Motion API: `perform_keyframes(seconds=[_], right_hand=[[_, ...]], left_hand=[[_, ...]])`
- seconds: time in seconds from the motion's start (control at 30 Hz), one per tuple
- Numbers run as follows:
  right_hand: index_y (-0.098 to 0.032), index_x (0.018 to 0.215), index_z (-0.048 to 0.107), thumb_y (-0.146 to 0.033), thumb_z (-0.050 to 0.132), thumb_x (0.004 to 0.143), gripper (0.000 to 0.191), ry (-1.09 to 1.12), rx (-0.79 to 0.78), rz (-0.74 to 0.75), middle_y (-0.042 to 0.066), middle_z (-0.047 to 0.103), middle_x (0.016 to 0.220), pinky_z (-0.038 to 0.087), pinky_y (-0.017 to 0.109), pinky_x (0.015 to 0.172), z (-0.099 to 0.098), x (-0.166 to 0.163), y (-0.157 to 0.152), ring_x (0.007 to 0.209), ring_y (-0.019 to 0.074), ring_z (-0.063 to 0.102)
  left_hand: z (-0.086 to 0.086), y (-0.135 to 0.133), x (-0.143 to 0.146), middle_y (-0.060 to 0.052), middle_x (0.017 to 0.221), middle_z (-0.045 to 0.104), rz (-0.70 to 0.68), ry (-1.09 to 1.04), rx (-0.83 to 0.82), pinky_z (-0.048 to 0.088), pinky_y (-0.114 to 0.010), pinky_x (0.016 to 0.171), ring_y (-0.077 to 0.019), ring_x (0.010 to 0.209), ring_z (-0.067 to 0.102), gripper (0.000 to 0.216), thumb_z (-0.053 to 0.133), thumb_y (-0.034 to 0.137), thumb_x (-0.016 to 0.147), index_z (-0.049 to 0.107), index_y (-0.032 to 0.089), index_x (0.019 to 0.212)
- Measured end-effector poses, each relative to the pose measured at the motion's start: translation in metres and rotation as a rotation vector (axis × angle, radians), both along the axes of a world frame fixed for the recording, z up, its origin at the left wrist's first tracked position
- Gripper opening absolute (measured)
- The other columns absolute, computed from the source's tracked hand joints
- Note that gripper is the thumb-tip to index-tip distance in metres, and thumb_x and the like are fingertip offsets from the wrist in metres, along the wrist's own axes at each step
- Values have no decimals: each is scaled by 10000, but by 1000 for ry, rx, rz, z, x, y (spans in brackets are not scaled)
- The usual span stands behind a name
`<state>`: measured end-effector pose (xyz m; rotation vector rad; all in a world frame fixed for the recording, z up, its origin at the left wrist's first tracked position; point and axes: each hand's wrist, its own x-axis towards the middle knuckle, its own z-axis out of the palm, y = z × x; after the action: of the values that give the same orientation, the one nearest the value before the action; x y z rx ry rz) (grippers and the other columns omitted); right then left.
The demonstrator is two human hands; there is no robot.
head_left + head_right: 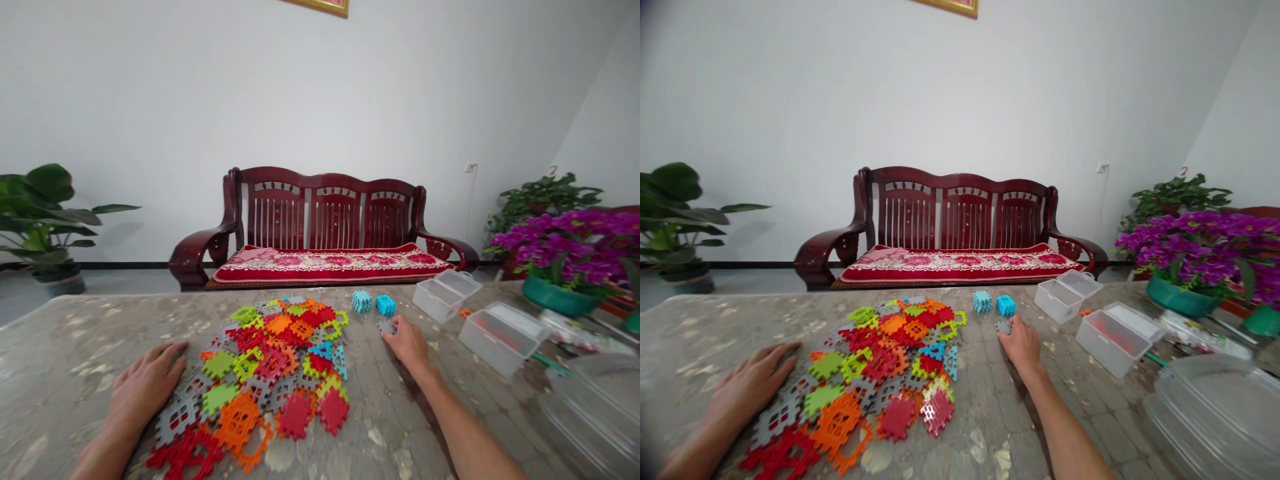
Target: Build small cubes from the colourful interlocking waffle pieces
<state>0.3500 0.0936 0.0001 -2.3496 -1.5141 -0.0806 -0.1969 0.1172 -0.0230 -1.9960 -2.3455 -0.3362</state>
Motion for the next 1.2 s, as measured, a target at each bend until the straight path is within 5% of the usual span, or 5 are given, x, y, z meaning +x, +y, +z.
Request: perform_keyframes(seconds=[0.33, 0.63, 1.0, 1.2], right_hand=[[-193, 1166, 645, -381, 646, 803, 409, 29, -47, -97, 123, 745, 1055, 476, 328, 777, 5, 22, 19, 1021, 293, 681], [-211, 1129, 657, -358, 650, 825, 337, 35, -12, -24, 84, 743, 1050, 460, 297, 820, 0, 24, 38, 1041, 247, 663], [-177, 1143, 672, -324, 623, 865, 318, 23, 68, 50, 89, 735, 1105, 450, 306, 877, -20, 39, 5, 1035, 244, 655], [-173, 1215, 644, -293, 579, 886, 357, -8, 199, 125, 122, 690, 1216, 431, 393, 989, -14, 21, -9, 1130, 276, 601]], left_hand=[[-5, 2, -4, -100, 1412, 582, -19, 3, 32, 402, -504, 1083, -314, 1255, 573, 531, 315, 418, 942, 600, 255, 1359], [0, 1, -1, -92, 1406, 587, 2, 16, 0, 397, -489, 1086, -306, 1264, 564, 541, 282, 425, 955, 589, 261, 1369], [2, -2, 3, -101, 1436, 557, -2, 11, -4, 370, -496, 1106, -309, 1309, 519, 538, 265, 418, 975, 568, 237, 1382], [6, -6, 8, -134, 1388, 599, -27, -4, 37, 412, -496, 1068, -330, 1249, 570, 504, 309, 372, 967, 615, 225, 1340]])
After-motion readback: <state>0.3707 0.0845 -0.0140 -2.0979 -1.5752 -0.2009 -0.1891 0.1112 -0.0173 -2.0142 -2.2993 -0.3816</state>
